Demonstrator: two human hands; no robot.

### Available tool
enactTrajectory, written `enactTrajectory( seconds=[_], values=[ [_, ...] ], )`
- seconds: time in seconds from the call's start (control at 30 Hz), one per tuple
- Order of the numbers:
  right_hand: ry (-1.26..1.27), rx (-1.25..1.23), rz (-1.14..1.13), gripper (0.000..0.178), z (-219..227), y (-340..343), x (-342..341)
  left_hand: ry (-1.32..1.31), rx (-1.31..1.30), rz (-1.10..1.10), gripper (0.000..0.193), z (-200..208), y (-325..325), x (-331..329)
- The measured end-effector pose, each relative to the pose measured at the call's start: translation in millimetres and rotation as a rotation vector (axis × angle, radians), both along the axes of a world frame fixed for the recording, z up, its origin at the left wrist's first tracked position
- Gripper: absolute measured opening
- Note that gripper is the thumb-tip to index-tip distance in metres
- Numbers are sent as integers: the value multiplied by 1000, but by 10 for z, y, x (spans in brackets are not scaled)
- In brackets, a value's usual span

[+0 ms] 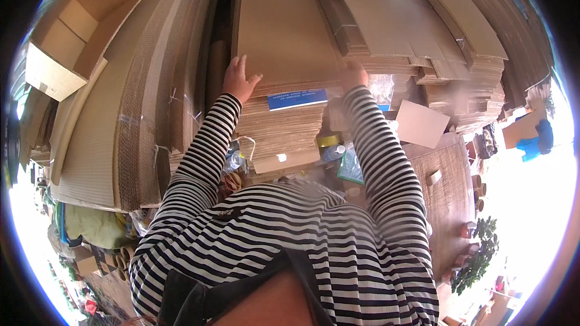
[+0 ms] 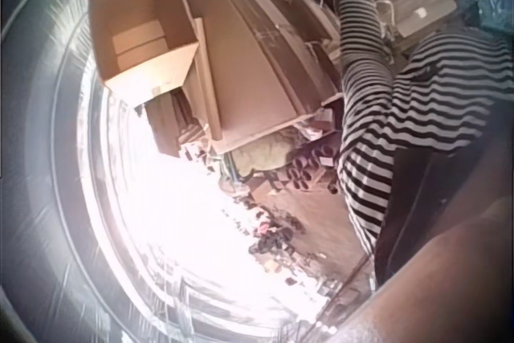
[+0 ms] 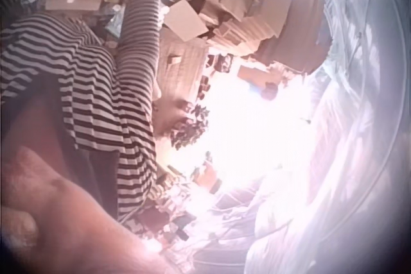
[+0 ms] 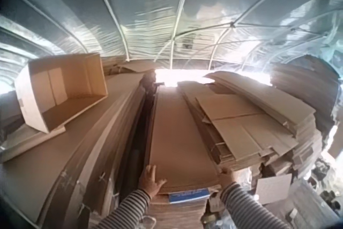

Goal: The person rolls and tapes cardboard sheets into cylindrical planters, places soil into the cylinders, and inserts small potted plants. They repeatedly handle cardboard, tape, soil, and plants to assemble multiple units on a workbench.

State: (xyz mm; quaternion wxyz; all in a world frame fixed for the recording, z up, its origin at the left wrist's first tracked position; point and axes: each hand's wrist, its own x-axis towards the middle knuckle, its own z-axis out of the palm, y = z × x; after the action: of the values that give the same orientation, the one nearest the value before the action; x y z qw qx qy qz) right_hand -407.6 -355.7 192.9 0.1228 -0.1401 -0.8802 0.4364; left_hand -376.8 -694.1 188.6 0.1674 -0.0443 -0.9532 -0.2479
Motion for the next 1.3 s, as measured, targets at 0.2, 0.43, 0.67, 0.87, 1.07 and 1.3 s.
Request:
enactTrajectory(
  seconds=[0.2,0.43,0.67,0.87,1.07,1.3],
  values=[
    [-138,415,199,47,155,-253,-6,-94,90,7,65,-130,-83,-31],
    [-303,599,374,41,33,-27,-491,-57,50,-37,67,-90,-62,155],
    [-263,-626,284,25,703,-355,-251,337,-211,-70,35,176,-145,233],
    [105,-1271,364,29,1203,-182,441,395,124,-203,31,1075,-58,62],
    [-127,-1139,390,24,467,85,862,298,203,-345,41,1926,76,-191],
    [-200,-990,587,40,441,337,1208,136,-49,-152,32,2278,486,385]
  ],
)
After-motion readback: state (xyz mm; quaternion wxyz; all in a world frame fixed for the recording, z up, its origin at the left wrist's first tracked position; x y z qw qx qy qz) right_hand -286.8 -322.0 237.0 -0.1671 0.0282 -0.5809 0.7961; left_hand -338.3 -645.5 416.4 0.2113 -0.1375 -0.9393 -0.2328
